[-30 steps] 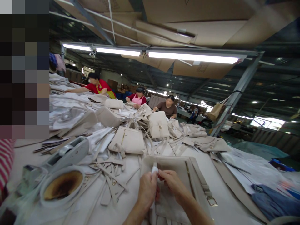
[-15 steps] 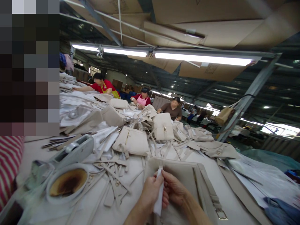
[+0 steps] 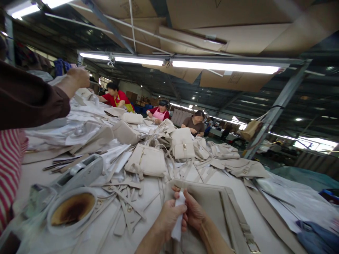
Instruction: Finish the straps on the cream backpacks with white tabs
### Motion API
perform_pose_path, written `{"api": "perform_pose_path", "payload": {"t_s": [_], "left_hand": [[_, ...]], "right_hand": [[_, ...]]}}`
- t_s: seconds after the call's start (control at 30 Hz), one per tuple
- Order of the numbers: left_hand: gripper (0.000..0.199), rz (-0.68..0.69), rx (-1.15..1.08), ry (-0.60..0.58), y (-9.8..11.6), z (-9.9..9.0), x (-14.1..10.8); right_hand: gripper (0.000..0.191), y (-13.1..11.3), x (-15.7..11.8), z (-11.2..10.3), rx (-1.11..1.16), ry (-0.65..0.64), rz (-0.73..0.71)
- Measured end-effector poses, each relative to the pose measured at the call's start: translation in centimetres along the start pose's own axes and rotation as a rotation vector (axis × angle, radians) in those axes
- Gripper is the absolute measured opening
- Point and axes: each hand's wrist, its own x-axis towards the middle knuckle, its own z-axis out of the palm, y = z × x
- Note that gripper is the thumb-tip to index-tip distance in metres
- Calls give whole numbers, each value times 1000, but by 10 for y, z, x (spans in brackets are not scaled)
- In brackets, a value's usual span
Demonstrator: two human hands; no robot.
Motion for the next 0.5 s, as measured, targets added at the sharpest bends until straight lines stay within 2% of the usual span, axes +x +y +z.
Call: {"api": "perform_pose_path", "payload": {"t_s": [0.1,0.17,0.27,0.4,0.5], "left_hand": [[13,42,77,32,-4,2,1],[15,27,73,29,-5,1,2],[19,-6,38,12,-5,-1,2],[25,6,21,-16,-7,-2,3],[32,-2,-39,-53,-10,-3,3]], "right_hand": [[65,-1,-6,5,-41,115,-44],[61,-3,-10,8,-92,143,-53],[58,-9,-16,10,-102,114,-57],[48,-16,-29,5,-72,-6,-52],[43,-16,-44,0,-38,71,-85]]}}
